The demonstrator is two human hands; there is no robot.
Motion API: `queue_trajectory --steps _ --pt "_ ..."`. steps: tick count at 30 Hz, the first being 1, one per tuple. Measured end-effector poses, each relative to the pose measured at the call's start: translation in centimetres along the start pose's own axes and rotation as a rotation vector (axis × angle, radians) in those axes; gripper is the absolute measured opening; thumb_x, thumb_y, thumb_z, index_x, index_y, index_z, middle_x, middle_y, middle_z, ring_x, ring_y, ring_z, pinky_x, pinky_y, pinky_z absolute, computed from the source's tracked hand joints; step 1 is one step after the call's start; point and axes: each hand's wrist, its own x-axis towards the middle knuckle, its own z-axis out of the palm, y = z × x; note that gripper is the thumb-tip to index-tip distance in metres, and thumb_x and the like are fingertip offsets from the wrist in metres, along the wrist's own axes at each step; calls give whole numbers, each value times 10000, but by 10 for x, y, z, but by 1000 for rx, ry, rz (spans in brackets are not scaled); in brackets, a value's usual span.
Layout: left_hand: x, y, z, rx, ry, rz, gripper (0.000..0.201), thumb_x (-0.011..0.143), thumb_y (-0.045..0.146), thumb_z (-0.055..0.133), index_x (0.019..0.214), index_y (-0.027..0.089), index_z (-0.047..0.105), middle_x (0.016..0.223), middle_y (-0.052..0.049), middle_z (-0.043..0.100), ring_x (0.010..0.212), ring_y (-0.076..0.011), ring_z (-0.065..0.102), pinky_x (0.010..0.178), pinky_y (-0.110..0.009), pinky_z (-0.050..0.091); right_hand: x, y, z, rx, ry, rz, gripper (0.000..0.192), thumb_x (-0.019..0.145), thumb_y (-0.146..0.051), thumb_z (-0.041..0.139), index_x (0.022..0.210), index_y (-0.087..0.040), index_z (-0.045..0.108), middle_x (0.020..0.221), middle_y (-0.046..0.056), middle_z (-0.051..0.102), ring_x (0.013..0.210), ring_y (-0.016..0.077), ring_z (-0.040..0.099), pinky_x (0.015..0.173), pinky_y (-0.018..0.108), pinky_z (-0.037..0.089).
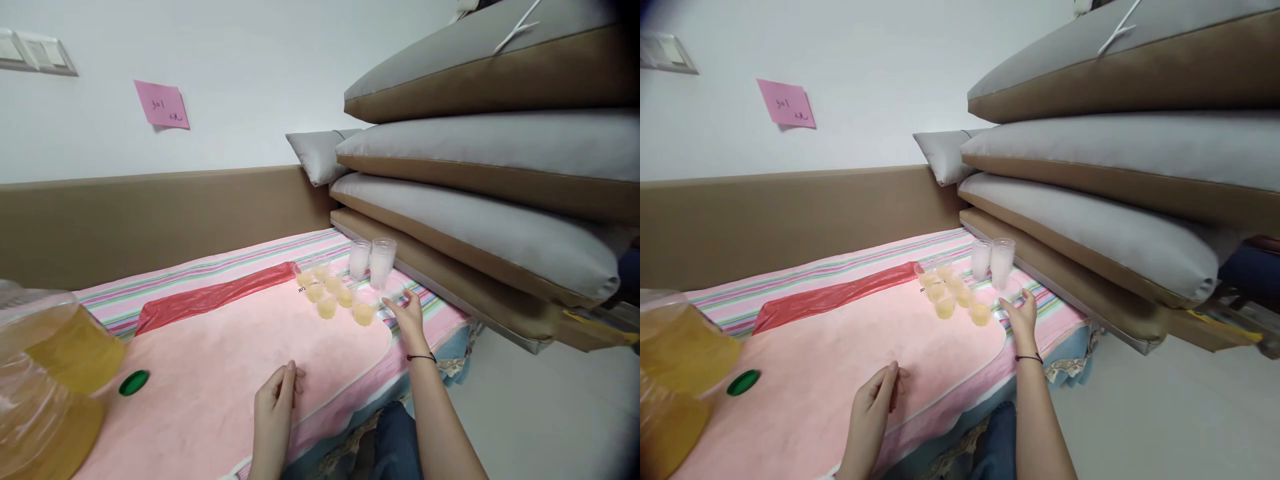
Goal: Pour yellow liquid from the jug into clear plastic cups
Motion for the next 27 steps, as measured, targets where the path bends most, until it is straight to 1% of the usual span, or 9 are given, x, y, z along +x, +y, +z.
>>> queue_trajectory --steps 4,7,10,15,18,20,22,24,27 --pt "-1 4 -1 -34 6 -33 600 726 765 526 637 182 633 530 8 491 507 -152 449 497 -259 352 4 6 9 -15 5 4 640 494 -437 793 1036 -196 552 1081 72 610 1050 259 558 988 441 396" --pt "-1 6 0 -56 1 -40 610 717 774 526 632 179 629 526 11 481 501 -148 440 493 -260 349 4 7 9 -14 7 -5 598 515 -421 785 1016 -186 558 1045 79 633 997 247 584 961 438 414" --pt "-1 5 1 -77 2 -46 594 733 752 532 632 174 620 529 16 471 503 -138 430 498 -256 342 0 0 6 0 26 -25 578 543 -413 777 1024 -179 559 1051 100 648 989 253 603 946 452 432" --pt "-3 2 -5 -140 35 -23 559 763 701 546 665 156 629 535 22 472 508 -123 426 505 -248 333 -21 -34 -9 63 104 -114 595 589 -424 776 1079 -175 548 1171 137 629 1147 278 577 1033 474 395" --pt "-4 0 -12 -199 69 22 523 796 651 537 682 148 628 514 28 464 495 -115 426 497 -243 333 -43 -63 -15 148 74 -190 641 597 -395 794 1139 -188 519 1235 136 612 1223 271 557 1060 476 395" --pt "-5 -1 -20 -226 98 45 476 810 604 538 730 145 636 524 31 479 492 -111 431 493 -238 339 -63 -82 -14 230 -6 -240 643 592 -361 821 1138 -198 522 1243 131 618 1236 270 557 1074 495 390" --pt "-6 -3 -30 -236 140 56 423 805 559 550 813 147 645 590 23 531 503 -106 448 495 -236 355 -90 -98 -8 310 -140 -243 597 597 -338 841 1102 -207 551 1235 126 633 1229 271 564 1089 514 379" --pt "-8 -5 -43 -239 192 55 387 784 522 571 885 155 641 690 7 586 531 -106 483 511 -237 381 -120 -109 0 376 -329 -162 553 605 -335 849 1071 -216 577 1218 126 655 1202 277 588 1079 524 397" --pt "-11 -8 -65 -234 256 42 354 752 480 599 907 163 631 795 -19 631 593 -116 541 554 -246 424 -164 -114 13 438 -639 14 520 601 -346 853 1041 -230 602 1199 133 686 1177 297 614 1050 537 435"
